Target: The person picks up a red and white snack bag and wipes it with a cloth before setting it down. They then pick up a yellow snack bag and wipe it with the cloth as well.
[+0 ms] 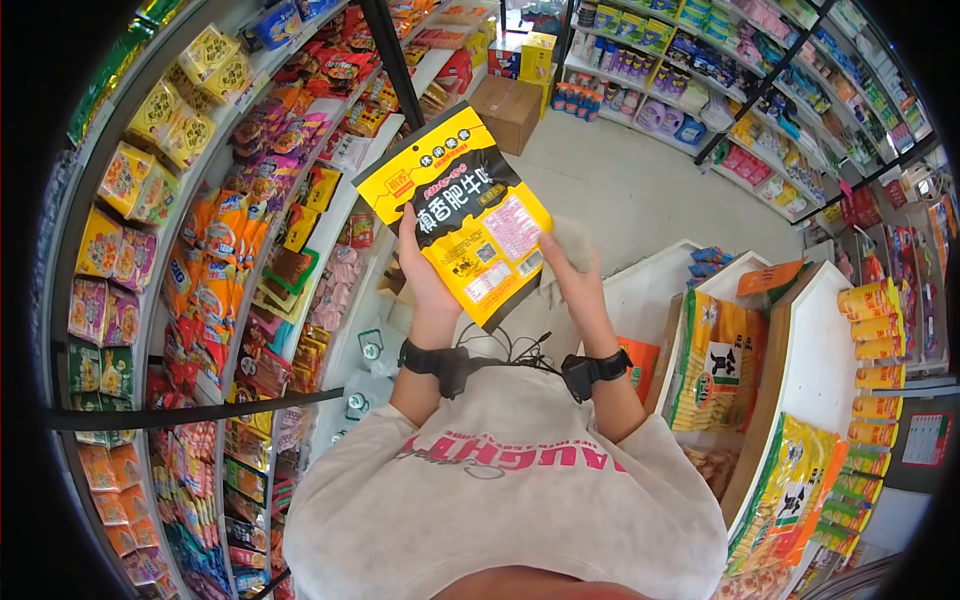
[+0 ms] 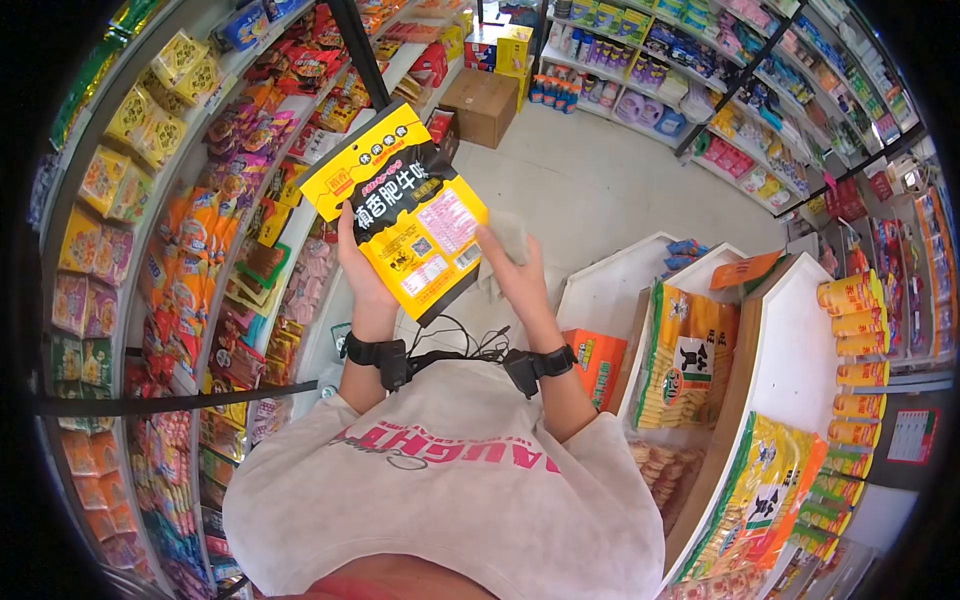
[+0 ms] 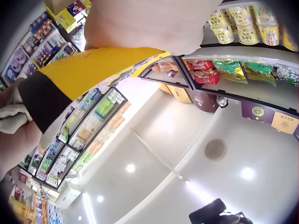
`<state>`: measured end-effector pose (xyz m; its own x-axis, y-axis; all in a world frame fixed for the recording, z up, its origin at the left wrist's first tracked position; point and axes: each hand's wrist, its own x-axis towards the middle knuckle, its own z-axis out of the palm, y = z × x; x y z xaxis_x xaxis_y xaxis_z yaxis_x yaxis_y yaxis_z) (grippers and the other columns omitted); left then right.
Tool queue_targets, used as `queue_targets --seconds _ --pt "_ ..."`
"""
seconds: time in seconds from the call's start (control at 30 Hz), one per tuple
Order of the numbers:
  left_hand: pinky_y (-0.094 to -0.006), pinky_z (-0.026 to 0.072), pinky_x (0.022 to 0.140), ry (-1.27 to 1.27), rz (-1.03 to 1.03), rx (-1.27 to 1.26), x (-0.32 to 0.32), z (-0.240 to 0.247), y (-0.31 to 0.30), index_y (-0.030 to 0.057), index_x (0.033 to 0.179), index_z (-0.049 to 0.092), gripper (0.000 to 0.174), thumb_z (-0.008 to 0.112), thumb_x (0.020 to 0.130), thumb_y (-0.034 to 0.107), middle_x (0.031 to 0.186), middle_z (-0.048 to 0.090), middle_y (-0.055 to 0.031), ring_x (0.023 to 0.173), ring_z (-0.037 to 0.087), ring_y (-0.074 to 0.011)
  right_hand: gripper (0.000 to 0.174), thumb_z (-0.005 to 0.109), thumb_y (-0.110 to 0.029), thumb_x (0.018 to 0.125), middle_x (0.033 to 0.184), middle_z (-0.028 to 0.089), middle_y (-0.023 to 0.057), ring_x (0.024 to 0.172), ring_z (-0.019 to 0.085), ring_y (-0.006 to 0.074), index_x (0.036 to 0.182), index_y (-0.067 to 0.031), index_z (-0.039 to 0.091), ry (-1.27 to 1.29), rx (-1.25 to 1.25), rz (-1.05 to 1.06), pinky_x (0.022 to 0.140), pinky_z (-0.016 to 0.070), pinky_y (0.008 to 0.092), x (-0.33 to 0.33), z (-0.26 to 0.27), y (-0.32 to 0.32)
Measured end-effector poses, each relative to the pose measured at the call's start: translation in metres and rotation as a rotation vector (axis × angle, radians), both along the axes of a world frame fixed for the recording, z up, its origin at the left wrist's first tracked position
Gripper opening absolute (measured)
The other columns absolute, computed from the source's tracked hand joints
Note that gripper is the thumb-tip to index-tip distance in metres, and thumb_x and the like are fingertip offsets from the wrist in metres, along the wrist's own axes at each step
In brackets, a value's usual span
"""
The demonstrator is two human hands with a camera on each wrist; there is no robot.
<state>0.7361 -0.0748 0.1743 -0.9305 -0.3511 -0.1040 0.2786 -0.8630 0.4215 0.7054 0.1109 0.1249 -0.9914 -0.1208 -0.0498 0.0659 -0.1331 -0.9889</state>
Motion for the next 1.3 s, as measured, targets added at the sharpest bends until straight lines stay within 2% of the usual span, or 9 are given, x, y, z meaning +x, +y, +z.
queue_targets --seconds 0.17,0.37,0.5,0.73,0.83,0.97,1.1,1.17,1.3 --pt "-0.0402 0.05 0.096 0.058 -0.026 0.028 0.002 0.006 0.009 0.0098 0.134 0.055 0.05 0.046 0.102 0.047 0.128 0.065 -0.0086 0.113 0.063 -0.0252 0.029 0.065 -0.017 0.096 0.104 0.067 0.0106 0.094 0.064 0.0173 0.118 0.0021 0.06 0.242 0.09 -0.171 0.085 0.0513 0.0325 0.004 0.013 0.013" --pt "-0.0465 0.0444 0.104 -0.046 0.039 0.059 -0.01 -0.017 0.017 0.0114 0.14 0.051 0.058 0.039 0.101 0.054 0.136 0.06 -0.0097 0.121 0.059 -0.0305 0.044 0.064 -0.011 0.093 0.146 0.042 0.0301 0.135 0.045 0.0412 0.133 0.0047 0.051 0.814 0.565 0.101 0.112 0.0361 0.0448 0.039 0.016 -0.026" --pt "-0.0474 0.0436 0.106 -0.056 0.024 -0.005 -0.014 -0.046 -0.007 0.0112 0.14 0.051 0.061 0.033 0.102 0.055 0.138 0.059 -0.0107 0.122 0.058 -0.0319 0.064 0.062 -0.013 0.094 0.157 0.033 0.0215 0.145 0.031 0.0406 0.148 0.0036 0.034 0.609 0.225 0.586 0.12 0.0236 0.0476 0.068 0.02 -0.015" --pt "-0.0437 0.046 0.105 -0.017 0.168 -0.089 -0.012 -0.007 0.015 0.0122 0.142 0.047 0.069 0.03 0.101 0.065 0.135 0.059 -0.0101 0.122 0.059 -0.0279 0.066 0.06 -0.012 0.094 0.156 0.033 0.023 0.145 0.032 0.0393 0.151 0.0041 0.03 0.694 0.317 0.329 0.12 0.0227 0.0437 0.044 0.021 -0.021" --pt "-0.0351 0.0553 0.066 0.059 -0.075 -0.079 -0.002 0.008 0.029 0.0123 0.137 0.05 0.08 0.028 0.095 0.076 0.121 0.065 -0.0085 0.093 0.067 -0.0228 0.066 0.061 -0.011 0.094 0.155 0.034 0.0241 0.145 0.033 0.0387 0.15 0.0047 0.031 0.517 0.202 0.139 0.12 0.0239 0.0415 0.02 0.027 -0.024" --pt "-0.0269 0.0451 0.044 -0.023 -0.252 -0.222 0.007 -0.006 0.05 0.0117 0.133 0.052 0.084 0.025 0.092 0.081 0.11 0.067 -0.0072 0.069 0.064 -0.0181 0.066 0.062 -0.01 0.092 0.153 0.037 0.0251 0.144 0.033 0.0394 0.149 0.0058 0.032 0.306 0.047 0.019 0.118 0.026 0.0428 -0.002 0.008 -0.024" --pt "-0.0347 0.0559 0.081 -0.08 -0.067 -0.238 -0.003 0.001 0.059 0.011 0.137 0.048 0.08 0.029 0.095 0.077 0.124 0.062 -0.0073 0.099 0.064 -0.0194 0.062 0.062 -0.009 0.091 0.152 0.039 0.0252 0.144 0.033 0.0407 0.145 0.0075 0.037 0.899 0.45 0.051 0.118 0.0265 0.0491 0.023 0.045 -0.03" --pt "-0.0375 0.0503 0.095 -0.055 -0.155 -0.319 0.002 -0.014 0.039 0.0116 0.137 0.047 0.077 0.03 0.096 0.075 0.128 0.059 -0.0075 0.11 0.06 -0.0195 0.06 0.062 -0.009 0.091 0.152 0.039 0.0246 0.145 0.032 0.0411 0.144 0.0075 0.04 0.917 0.439 0.223 0.118 0.0248 0.0513 0.043 0.054 -0.03" --pt "-0.0348 0.0507 0.096 -0.074 -0.177 -0.287 0.002 -0.005 0.05 0.0146 0.138 0.047 0.07 0.029 0.099 0.07 0.126 0.06 -0.0052 0.111 0.061 -0.0172 0.056 0.061 -0.009 0.091 0.15 0.041 0.0245 0.144 0.033 0.0412 0.142 0.0047 0.043 0.938 0.509 0.156 0.118 0.0252 0.0502 0.024 0.052 -0.031"
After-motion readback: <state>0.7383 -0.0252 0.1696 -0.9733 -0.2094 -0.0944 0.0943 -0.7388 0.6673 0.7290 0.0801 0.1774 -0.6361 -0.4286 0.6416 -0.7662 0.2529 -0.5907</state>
